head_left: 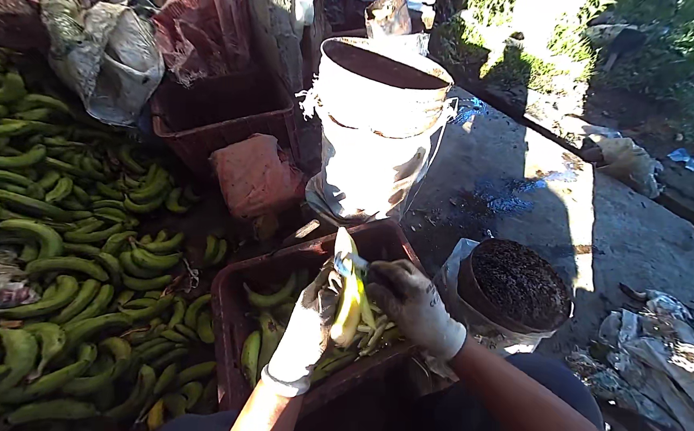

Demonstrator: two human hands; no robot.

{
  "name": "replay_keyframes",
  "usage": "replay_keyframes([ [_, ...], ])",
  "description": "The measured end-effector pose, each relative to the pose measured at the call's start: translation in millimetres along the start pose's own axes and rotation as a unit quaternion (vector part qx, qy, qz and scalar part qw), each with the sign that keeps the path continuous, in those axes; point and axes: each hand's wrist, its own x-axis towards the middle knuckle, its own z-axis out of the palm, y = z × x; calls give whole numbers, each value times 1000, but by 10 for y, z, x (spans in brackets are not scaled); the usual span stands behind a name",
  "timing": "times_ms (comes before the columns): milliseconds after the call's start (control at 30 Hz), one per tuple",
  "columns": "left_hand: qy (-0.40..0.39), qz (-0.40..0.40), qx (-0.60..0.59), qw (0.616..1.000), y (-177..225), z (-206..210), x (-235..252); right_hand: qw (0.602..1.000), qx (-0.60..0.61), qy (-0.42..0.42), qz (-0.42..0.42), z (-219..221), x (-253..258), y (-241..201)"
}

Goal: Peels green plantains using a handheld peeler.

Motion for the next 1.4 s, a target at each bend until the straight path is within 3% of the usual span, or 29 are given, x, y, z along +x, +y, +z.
replay_keyframes([
  [67,-64,-50,-31,996,34,27,1,995,-27,-1,93,-143,240,184],
  [167,-52,-119,-173,976,21,98,44,984,-25,19,174,-302,371,385],
  [267,-6,-88,-254,963,-78,15,129,993,-1,39,109,-287,226,218],
  [433,99,-43,-403,909,-89,-46,229,999,-12,-20,-47,-46,-187,-101],
  [500,112,-61,-409,903,-48,-50,209,994,-41,-19,-96,31,-236,-111],
  [600,10,-71,-312,947,32,-100,104,995,-31,-8,-97,26,-116,-52],
  [667,-81,-101,-208,969,149,-125,5,1000,-16,-3,-26,-60,71,43],
  [800,-179,-166,-260,934,150,-86,-43,988,-10,2,156,-301,372,387],
  [933,-87,-105,-287,948,35,-48,58,993,42,29,108,-300,217,225],
  [1067,1,-67,-435,898,-82,-92,155,999,36,-9,17,-125,-93,-3],
  [1133,37,-62,-437,896,-11,-77,147,1000,10,-19,-18,-51,-166,-59],
  [1300,9,-86,-384,919,-13,-129,136,996,-2,-29,-81,-60,-132,-46],
  [1400,-55,-90,-245,964,129,-81,27,999,11,-26,-39,-96,4,25],
])
